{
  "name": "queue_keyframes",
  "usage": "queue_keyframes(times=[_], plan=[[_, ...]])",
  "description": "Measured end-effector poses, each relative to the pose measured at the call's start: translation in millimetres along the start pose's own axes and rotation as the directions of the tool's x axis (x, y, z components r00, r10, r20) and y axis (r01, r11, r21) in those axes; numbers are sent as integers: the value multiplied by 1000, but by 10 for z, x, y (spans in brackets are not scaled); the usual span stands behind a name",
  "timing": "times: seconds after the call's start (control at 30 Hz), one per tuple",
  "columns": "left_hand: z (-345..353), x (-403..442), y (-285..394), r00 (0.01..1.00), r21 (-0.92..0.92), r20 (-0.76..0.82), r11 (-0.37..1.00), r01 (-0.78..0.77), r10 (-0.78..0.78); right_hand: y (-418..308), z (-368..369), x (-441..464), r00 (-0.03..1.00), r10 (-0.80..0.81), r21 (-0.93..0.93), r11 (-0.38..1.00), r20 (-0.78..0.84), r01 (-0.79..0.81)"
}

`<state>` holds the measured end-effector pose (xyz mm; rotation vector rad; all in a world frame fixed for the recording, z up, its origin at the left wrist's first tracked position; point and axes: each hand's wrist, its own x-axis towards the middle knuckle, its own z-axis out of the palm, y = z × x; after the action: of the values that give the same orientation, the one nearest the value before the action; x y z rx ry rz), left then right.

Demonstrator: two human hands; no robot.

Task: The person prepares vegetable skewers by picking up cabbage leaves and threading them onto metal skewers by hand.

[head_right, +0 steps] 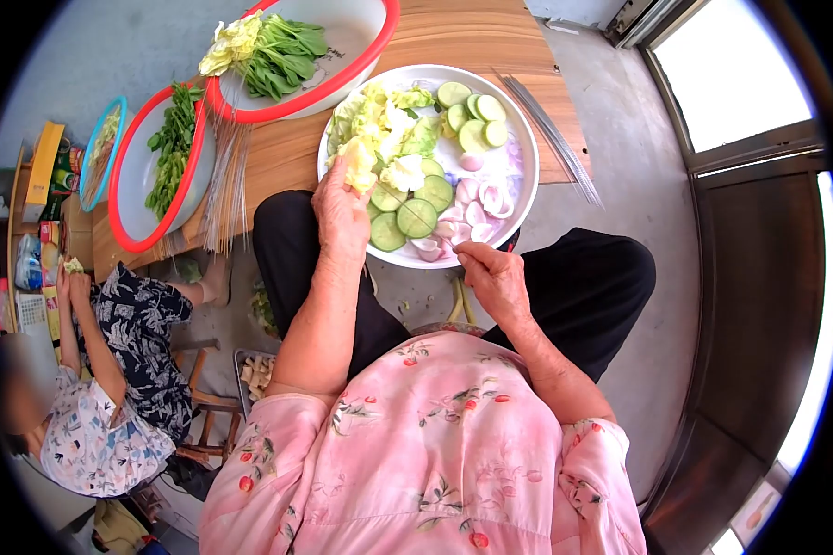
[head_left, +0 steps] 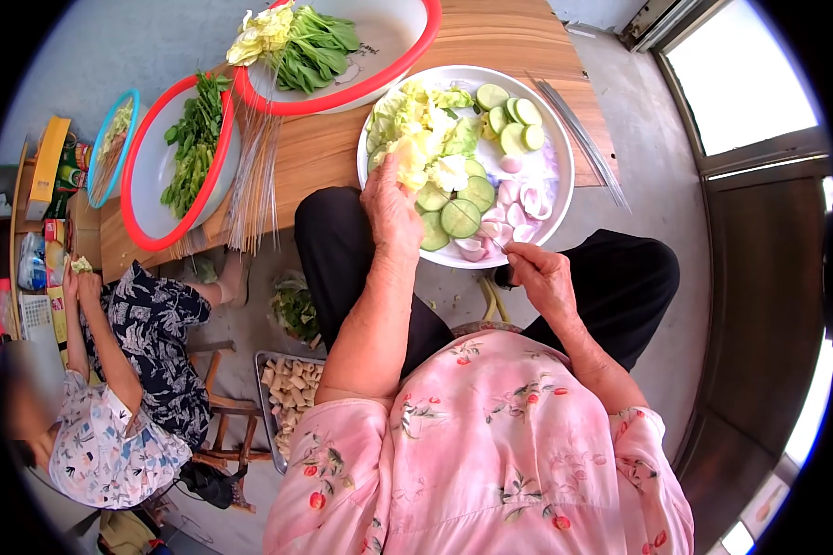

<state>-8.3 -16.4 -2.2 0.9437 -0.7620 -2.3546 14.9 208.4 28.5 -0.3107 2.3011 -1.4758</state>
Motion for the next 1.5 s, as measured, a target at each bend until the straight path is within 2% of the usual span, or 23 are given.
queue_keyframes(times=[0.13,0.5,0.73,1.03,1.1,1.23,1.3,1.5], plan=[[-24,25,-13,1000,67,-10,998,1,-1,42,16,-12,999,-20,25,999,-28,20],[7,-20,7,996,-48,54,996,80,-77,-9,55,-1,1000,7,46,999,5,-7],[36,-67,4,995,-37,88,998,40,-37,47,84,-6,1000,28,37,999,4,-29],[60,-142,-22,991,5,114,997,73,-73,138,201,-42,995,80,231,969,51,-90],[46,-143,-31,982,-44,171,995,91,-82,101,206,-50,988,136,293,944,73,-152],[46,-153,-82,980,-47,174,994,102,-92,56,213,-51,985,156,326,929,78,-173],[42,-127,-110,990,-96,138,994,45,-32,8,206,-71,965,241,375,890,101,-261],[11,-118,-111,983,-62,181,998,-3,14,-111,178,-93,934,314,441,823,172,-358]])
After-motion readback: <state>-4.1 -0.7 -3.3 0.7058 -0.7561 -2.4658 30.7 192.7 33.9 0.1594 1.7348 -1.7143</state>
